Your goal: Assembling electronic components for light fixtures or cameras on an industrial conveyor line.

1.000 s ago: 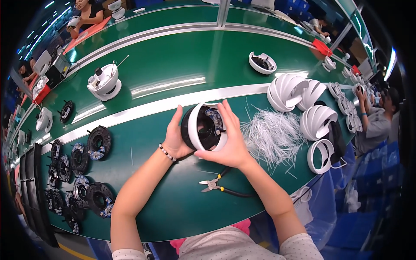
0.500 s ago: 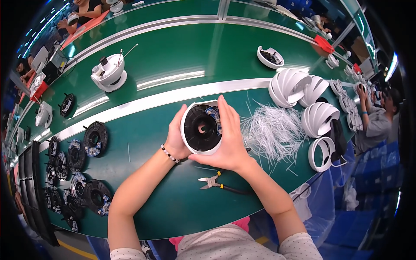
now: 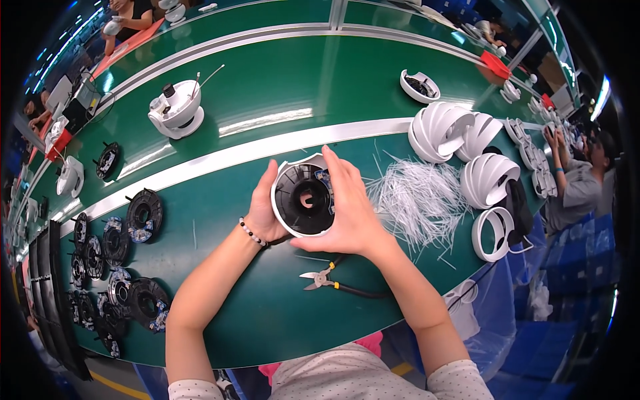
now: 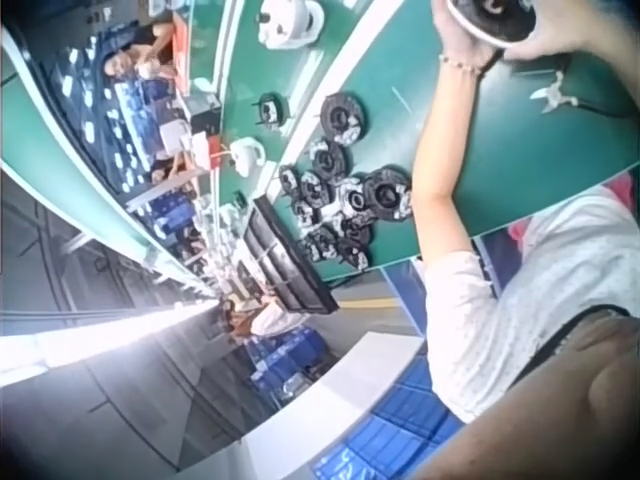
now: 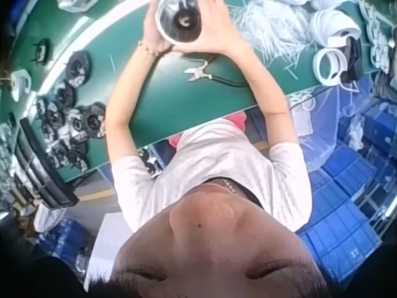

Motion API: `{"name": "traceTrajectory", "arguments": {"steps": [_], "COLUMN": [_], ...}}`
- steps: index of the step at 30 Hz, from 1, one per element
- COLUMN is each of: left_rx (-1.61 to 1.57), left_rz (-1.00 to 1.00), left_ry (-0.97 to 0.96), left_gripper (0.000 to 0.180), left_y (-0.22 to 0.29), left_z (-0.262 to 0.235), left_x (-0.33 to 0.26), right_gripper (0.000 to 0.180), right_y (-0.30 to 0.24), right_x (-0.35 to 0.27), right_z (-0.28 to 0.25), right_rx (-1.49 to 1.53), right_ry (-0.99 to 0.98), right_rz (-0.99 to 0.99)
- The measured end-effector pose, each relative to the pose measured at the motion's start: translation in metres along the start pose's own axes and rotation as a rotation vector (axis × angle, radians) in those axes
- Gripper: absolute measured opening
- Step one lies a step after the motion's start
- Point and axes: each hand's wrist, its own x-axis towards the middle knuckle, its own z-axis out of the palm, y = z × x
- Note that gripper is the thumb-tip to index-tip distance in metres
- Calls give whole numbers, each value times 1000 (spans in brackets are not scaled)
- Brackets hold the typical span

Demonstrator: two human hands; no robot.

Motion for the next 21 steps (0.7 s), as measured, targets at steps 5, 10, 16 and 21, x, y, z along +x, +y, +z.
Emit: {"name": "traceTrajectory", "arguments": {"steps": [5, 10, 16, 21], "left_rx": [-40, -46, -36, -16], "left_rz": [93, 198, 355, 474], "left_ry": [24, 107, 309, 410], "left_gripper": [47, 43, 32, 34], "left_y": [0, 1, 49, 94], "left_z": [4, 25, -1, -53], "left_x": [3, 13, 67, 118], "right_gripper": [111, 111, 113, 103], "right_y": [-6, 8, -7, -36], "right_x": [5, 6, -29, -71], "right_z": [12, 15, -18, -46], "right_rx": [-53, -19, -125, -333], "right_ry": [149, 265, -57, -774], "right_rz": [93, 81, 10, -59]}}
